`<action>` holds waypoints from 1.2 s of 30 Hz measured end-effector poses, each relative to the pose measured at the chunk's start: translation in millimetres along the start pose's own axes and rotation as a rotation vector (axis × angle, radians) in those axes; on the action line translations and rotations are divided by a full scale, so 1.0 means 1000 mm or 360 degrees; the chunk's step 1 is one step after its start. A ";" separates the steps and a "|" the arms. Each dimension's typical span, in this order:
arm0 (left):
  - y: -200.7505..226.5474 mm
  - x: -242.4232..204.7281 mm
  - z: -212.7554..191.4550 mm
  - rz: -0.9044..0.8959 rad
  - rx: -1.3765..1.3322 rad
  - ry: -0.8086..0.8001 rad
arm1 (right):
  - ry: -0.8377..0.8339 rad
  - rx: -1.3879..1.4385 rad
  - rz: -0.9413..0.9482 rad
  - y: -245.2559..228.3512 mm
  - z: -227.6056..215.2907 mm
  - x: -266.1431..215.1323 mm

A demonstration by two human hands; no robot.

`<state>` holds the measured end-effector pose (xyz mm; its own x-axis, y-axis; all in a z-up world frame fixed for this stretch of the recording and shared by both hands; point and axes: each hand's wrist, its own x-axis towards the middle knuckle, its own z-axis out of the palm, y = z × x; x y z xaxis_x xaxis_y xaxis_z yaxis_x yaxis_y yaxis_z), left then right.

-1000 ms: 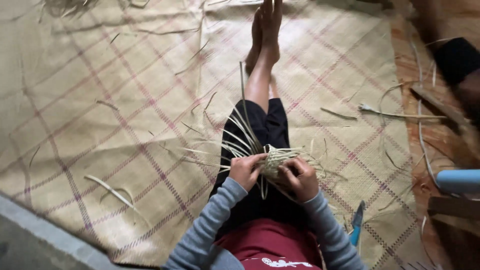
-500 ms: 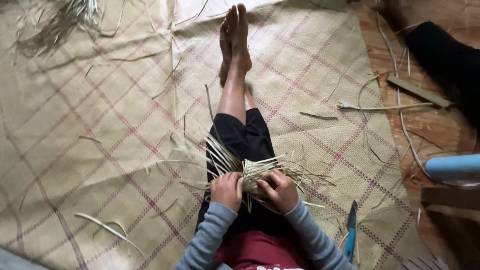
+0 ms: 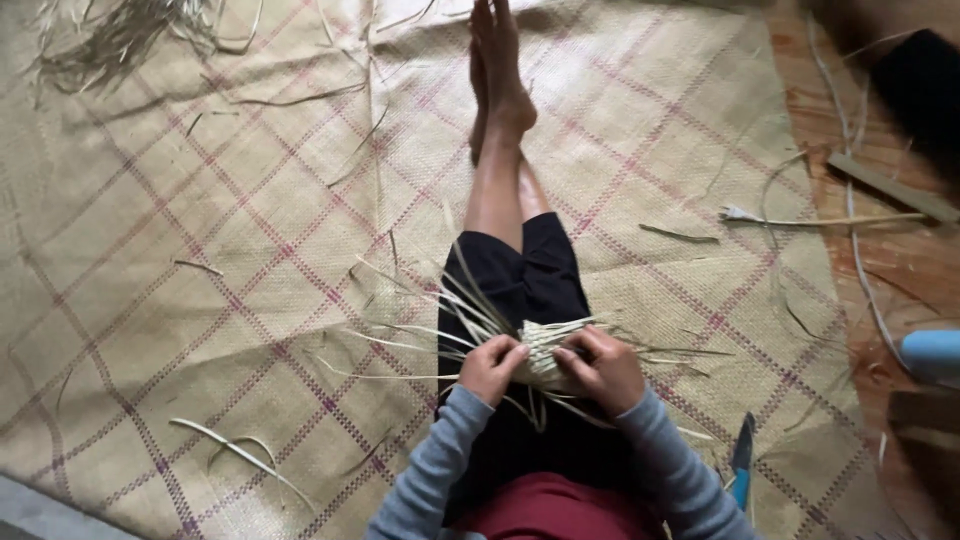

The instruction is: Weaving a small cap or container using natural straw or palm fibers while sitting on a floor mat.

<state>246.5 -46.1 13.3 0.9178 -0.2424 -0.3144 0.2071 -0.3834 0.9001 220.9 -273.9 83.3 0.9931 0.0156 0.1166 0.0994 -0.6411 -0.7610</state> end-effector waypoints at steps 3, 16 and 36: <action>0.008 0.000 -0.003 0.0137 -0.0071 -0.0114 | -0.0036 -0.0037 0.0025 -0.007 -0.009 0.004; 0.033 0.028 -0.011 0.0364 -0.0042 -0.0030 | 0.0030 -0.0361 -0.0024 -0.015 -0.016 0.033; 0.008 0.042 -0.015 -0.0207 -0.0251 -0.0200 | -0.0222 -0.0312 0.0093 0.000 0.003 0.049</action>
<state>292.2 -45.7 11.7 0.8327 -0.3129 -0.4568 0.3801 -0.2769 0.8825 269.3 -270.5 86.7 0.9972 0.0715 -0.0237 0.0412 -0.7805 -0.6238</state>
